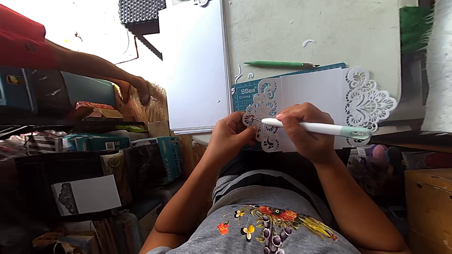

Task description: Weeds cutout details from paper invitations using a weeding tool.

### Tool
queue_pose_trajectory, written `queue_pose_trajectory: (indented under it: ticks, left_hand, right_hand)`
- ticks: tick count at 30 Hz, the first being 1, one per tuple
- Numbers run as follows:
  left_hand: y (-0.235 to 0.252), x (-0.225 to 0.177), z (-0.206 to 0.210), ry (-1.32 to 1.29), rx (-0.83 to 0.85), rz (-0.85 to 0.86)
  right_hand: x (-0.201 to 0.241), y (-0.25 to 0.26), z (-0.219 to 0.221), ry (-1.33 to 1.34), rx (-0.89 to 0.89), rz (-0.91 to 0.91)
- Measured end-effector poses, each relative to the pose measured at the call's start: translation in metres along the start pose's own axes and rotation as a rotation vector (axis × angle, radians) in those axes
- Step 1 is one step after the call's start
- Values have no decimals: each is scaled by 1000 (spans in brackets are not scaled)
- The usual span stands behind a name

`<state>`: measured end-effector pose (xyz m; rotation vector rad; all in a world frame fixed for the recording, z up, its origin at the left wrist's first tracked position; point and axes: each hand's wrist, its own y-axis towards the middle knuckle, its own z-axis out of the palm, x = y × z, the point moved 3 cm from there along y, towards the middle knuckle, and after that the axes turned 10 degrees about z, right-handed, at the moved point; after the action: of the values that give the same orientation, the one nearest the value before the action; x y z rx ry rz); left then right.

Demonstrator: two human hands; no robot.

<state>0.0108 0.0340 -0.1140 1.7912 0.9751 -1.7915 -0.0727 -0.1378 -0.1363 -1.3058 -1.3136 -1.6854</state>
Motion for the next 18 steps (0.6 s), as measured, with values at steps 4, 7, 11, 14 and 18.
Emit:
queue_pose_trajectory:
  ticks: [4, 7, 11, 14, 18]
  left_hand:
    - [0, 0, 0, 3, 4, 0]
    - [0, 0, 0, -5, 2, -11]
    - [-2, 1, -4, -137, -1, -69]
    - [-1, 2, -7, -228, -11, -108]
    - [0, 1, -7, -198, 11, -79]
  right_hand:
    - [0, 0, -1, 15, -12, 0]
    - [0, 0, 0, 15, -5, 9]
    - [0, 0, -1, 7, -19, 16]
    - [-1, 0, -3, 17, -49, 33]
    - [-4, 2, -5, 77, -95, 39]
